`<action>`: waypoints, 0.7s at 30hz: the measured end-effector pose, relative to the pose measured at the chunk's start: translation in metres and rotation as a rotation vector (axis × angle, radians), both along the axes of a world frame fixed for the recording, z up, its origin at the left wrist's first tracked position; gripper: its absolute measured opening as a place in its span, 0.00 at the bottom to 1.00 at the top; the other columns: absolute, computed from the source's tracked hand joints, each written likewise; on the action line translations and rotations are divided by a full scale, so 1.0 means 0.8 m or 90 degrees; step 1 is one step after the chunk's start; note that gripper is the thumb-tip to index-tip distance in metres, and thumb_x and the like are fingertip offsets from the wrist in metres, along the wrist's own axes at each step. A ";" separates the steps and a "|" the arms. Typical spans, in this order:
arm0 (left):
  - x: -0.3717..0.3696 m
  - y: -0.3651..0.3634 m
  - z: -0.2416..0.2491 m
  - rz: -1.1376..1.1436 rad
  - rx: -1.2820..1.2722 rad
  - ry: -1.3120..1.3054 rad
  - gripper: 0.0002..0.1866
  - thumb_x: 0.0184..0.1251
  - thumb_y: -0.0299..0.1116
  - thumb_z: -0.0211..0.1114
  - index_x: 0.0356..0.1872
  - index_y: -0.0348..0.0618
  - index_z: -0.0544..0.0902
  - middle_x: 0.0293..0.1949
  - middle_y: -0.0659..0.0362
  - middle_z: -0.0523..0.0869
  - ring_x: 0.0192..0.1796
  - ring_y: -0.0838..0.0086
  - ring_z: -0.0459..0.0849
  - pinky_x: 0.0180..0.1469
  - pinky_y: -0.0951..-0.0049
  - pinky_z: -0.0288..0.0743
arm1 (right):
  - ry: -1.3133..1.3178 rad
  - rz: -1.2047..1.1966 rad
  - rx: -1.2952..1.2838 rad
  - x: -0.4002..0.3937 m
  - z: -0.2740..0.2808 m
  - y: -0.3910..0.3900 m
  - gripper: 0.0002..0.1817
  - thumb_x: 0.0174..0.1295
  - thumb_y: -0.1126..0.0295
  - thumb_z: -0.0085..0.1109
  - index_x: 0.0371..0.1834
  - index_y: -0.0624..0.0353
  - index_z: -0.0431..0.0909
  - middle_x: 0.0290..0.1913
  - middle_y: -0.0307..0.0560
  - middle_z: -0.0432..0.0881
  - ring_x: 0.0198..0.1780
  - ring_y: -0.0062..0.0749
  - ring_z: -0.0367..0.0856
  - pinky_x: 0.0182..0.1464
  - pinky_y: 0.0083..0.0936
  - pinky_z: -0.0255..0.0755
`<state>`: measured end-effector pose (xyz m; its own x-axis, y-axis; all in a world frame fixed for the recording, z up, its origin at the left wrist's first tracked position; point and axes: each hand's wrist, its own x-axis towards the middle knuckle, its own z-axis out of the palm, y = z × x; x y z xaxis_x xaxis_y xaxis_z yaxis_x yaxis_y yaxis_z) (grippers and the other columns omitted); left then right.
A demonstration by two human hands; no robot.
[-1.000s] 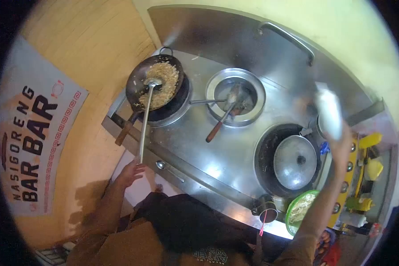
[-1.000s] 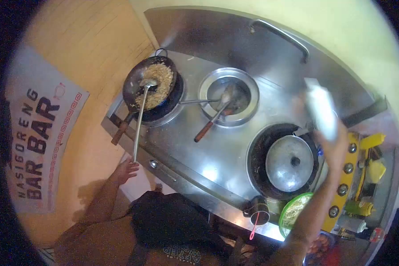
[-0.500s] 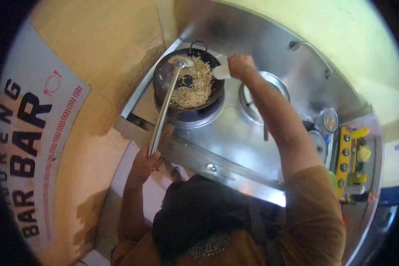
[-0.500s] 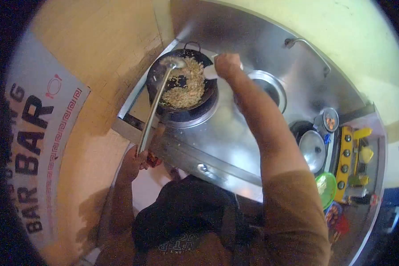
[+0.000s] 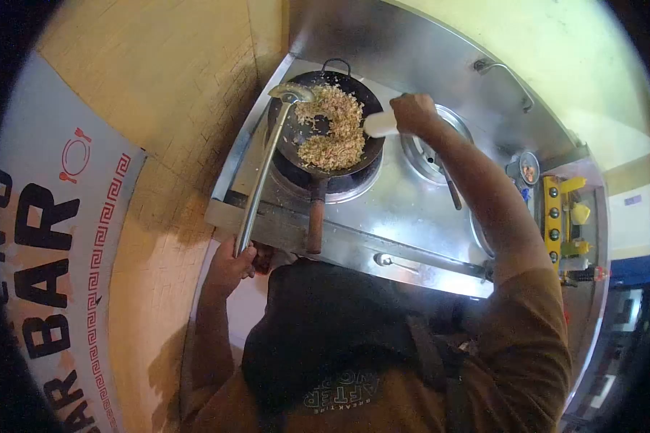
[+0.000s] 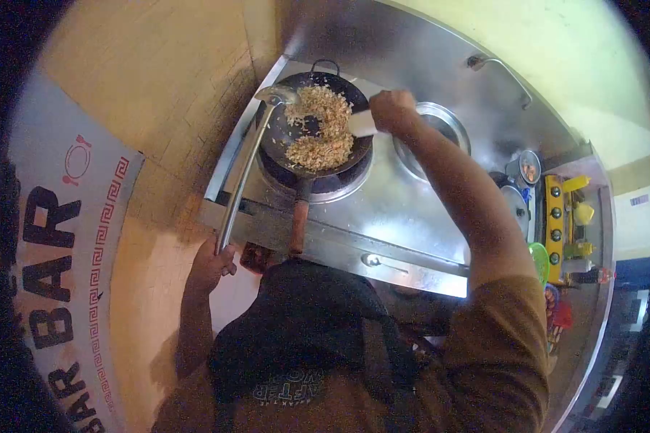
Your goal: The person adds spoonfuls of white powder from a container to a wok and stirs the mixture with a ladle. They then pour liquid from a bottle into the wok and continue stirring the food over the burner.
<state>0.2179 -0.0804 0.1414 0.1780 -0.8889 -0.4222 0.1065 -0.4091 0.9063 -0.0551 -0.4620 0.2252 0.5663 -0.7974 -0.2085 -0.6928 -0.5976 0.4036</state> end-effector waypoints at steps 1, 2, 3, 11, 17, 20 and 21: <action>0.001 0.001 0.001 -0.010 0.004 -0.010 0.13 0.66 0.36 0.59 0.43 0.38 0.71 0.26 0.61 0.75 0.22 0.80 0.72 0.26 0.77 0.71 | 0.011 0.014 0.007 -0.003 -0.004 0.014 0.15 0.49 0.68 0.61 0.42 0.55 0.80 0.42 0.52 0.84 0.45 0.43 0.84 0.46 0.39 0.78; 0.001 0.000 0.002 -0.022 0.007 -0.020 0.14 0.65 0.37 0.60 0.43 0.38 0.71 0.28 0.59 0.77 0.24 0.79 0.75 0.27 0.77 0.72 | 0.021 0.027 0.012 -0.006 -0.005 0.021 0.15 0.49 0.67 0.61 0.42 0.55 0.80 0.42 0.52 0.83 0.45 0.43 0.84 0.45 0.39 0.77; 0.000 -0.001 0.003 -0.015 0.014 -0.013 0.13 0.65 0.37 0.59 0.43 0.38 0.71 0.28 0.59 0.78 0.24 0.79 0.75 0.27 0.77 0.72 | 0.001 0.028 -0.016 -0.006 -0.002 0.024 0.14 0.49 0.67 0.61 0.41 0.55 0.80 0.42 0.52 0.83 0.45 0.43 0.84 0.45 0.39 0.77; 0.001 -0.009 -0.014 -0.020 0.024 0.069 0.12 0.66 0.37 0.60 0.41 0.40 0.72 0.27 0.59 0.79 0.25 0.79 0.75 0.27 0.78 0.71 | -0.110 -0.065 -0.136 -0.013 0.030 -0.014 0.09 0.55 0.70 0.56 0.35 0.56 0.84 0.38 0.51 0.85 0.40 0.42 0.86 0.41 0.37 0.78; -0.010 -0.006 -0.029 -0.021 -0.002 0.071 0.14 0.66 0.38 0.61 0.43 0.39 0.71 0.29 0.59 0.78 0.26 0.79 0.75 0.28 0.77 0.72 | -0.104 -0.059 -0.165 -0.031 0.026 0.006 0.10 0.56 0.70 0.54 0.37 0.55 0.83 0.37 0.51 0.85 0.40 0.42 0.86 0.40 0.36 0.78; -0.017 -0.003 -0.041 -0.007 0.004 0.091 0.10 0.68 0.34 0.57 0.44 0.41 0.70 0.25 0.61 0.74 0.22 0.78 0.72 0.26 0.75 0.71 | -0.095 -0.081 -0.118 -0.041 0.024 0.017 0.11 0.56 0.69 0.54 0.41 0.54 0.82 0.38 0.50 0.85 0.41 0.40 0.85 0.41 0.37 0.78; -0.018 -0.001 -0.046 -0.008 -0.001 0.090 0.10 0.68 0.34 0.57 0.43 0.41 0.70 0.25 0.61 0.74 0.22 0.78 0.72 0.26 0.75 0.71 | -0.090 -0.104 -0.081 -0.046 0.024 0.022 0.12 0.56 0.69 0.53 0.42 0.53 0.81 0.39 0.50 0.85 0.41 0.40 0.85 0.41 0.37 0.78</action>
